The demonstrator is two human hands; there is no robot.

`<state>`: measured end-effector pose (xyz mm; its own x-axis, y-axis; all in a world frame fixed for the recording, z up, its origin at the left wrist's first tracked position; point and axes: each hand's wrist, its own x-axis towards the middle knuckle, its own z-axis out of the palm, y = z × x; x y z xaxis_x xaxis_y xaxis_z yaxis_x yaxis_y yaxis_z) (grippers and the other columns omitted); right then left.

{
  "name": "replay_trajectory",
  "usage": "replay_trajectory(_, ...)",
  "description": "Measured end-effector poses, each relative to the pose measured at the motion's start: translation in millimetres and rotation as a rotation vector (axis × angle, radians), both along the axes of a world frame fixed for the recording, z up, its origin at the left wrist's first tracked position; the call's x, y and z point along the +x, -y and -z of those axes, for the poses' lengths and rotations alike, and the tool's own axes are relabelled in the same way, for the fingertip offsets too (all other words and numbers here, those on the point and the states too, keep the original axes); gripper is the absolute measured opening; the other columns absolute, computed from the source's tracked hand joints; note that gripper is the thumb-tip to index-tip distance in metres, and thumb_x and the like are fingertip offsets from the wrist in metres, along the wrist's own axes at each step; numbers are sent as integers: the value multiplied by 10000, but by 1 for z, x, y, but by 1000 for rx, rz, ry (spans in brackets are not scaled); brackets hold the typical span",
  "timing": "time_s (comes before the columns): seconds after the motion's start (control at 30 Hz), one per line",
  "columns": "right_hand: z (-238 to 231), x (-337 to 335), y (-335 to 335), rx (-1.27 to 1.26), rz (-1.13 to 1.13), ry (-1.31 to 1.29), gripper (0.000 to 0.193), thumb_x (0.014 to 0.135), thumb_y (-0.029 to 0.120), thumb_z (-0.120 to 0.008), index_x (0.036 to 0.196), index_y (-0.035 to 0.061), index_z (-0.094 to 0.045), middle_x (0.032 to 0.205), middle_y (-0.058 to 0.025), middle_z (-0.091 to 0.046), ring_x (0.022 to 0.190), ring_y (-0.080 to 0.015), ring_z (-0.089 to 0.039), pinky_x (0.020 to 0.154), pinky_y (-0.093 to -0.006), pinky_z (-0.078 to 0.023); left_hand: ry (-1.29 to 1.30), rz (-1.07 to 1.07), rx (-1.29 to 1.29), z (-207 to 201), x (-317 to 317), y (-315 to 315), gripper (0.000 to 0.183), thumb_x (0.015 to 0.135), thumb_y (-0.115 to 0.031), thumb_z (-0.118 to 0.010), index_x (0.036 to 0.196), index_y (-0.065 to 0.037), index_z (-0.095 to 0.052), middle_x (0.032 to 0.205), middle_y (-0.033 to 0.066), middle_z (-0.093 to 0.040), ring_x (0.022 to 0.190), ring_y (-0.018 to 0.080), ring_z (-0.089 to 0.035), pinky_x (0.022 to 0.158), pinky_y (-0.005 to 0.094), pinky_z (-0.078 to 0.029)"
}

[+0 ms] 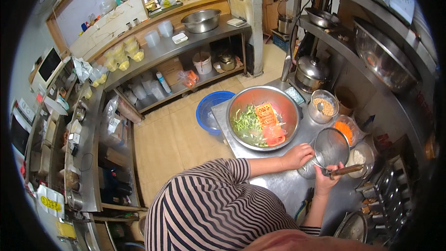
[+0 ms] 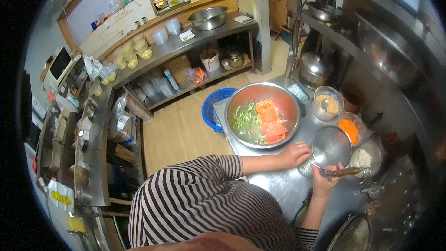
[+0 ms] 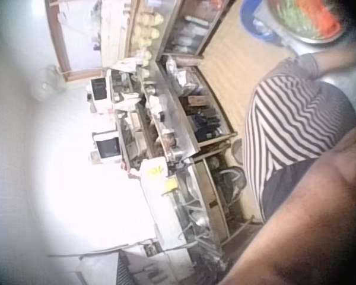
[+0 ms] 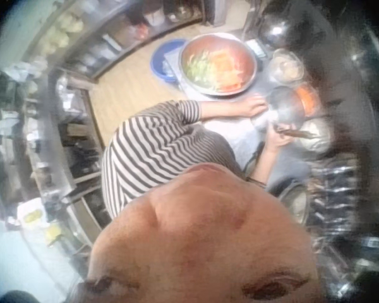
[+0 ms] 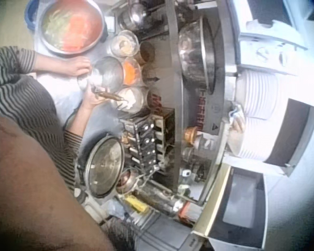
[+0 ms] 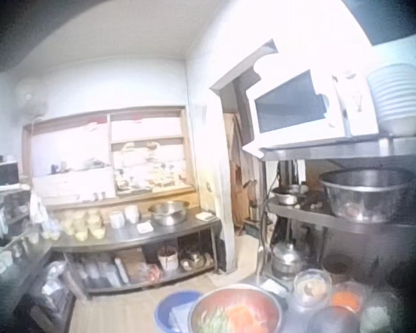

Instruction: The person repairs a metal mesh strainer by bending and crimping its rim with pliers. They repeatedly adjust small sections of the rim, occasionally setting the pliers down and using their fingers to check alignment. The strainer is held over a stainless steel counter with bowls of prepared vegetables nearby.

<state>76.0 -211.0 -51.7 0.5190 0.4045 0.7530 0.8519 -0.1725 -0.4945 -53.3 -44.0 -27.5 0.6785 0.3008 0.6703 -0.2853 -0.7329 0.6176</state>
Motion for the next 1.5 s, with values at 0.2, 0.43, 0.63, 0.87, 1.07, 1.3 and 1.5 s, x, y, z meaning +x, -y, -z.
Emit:
replay_trajectory(0.2,15,-1,-5,101,28,-165,555,557,225,-962,899,53,-560,999,-116,-566,1104,-353,-497,1009,-484,-397,1,-9,-6,3,1,5,95,868,-77,-627,923,-7,-594,873,154,-594,875,364,-585,769,449,-479)
replay_trajectory(0.43,18,5,-9,151,68,79,515,564,236,-960,869,55,-587,955,-105,-562,985,-352,-539,963,-497,-413,13,17,29,6,6,2,131,867,-90,-624,951,-3,-575,897,162,-573,890,373,-570,783,462,-471)
replay_trajectory(0.63,22,7,-10,181,70,74,462,556,263,-965,755,79,-591,991,-118,-552,990,-359,-544,928,-516,-435,20,101,141,2,6,-9,158,857,-100,-642,962,-9,-567,914,160,-561,900,377,-560,797,457,-470)
replay_trajectory(0.87,25,14,-6,167,34,81,457,547,262,-967,740,86,-593,970,-106,-550,986,-351,-549,912,-507,-441,-5,81,297,-7,4,-15,253,853,-223,-694,959,-29,-571,915,127,-560,882,341,-556,814,443,-465)
replay_trajectory(1.07,13,14,-1,123,16,214,444,570,260,-958,759,95,-593,957,-93,-542,985,-350,-547,900,-501,-443,127,33,319,-4,7,-7,220,850,-198,-698,954,-39,-586,897,103,-574,884,319,-567,818,422,-464)
replay_trajectory(1.3,8,2,1,84,59,222,502,628,269,-929,960,64,-614,1079,-99,-539,1110,-357,-519,984,-537,-418,-16,36,-356,2,5,21,92,890,-100,-659,924,-30,-610,889,126,-614,823,277,-622,739,366,-501)
replay_trajectory(1.5,-8,-24,0,150,260,92,848,659,272,-912,1334,2,-477,1288,-169,-524,1228,-383,-482,1086,-534,-351,-141,-54,-462,-1,7,26,130,903,-133,-657,935,-17,-607,862,138,-636,807,273,-645,722,376,-511)
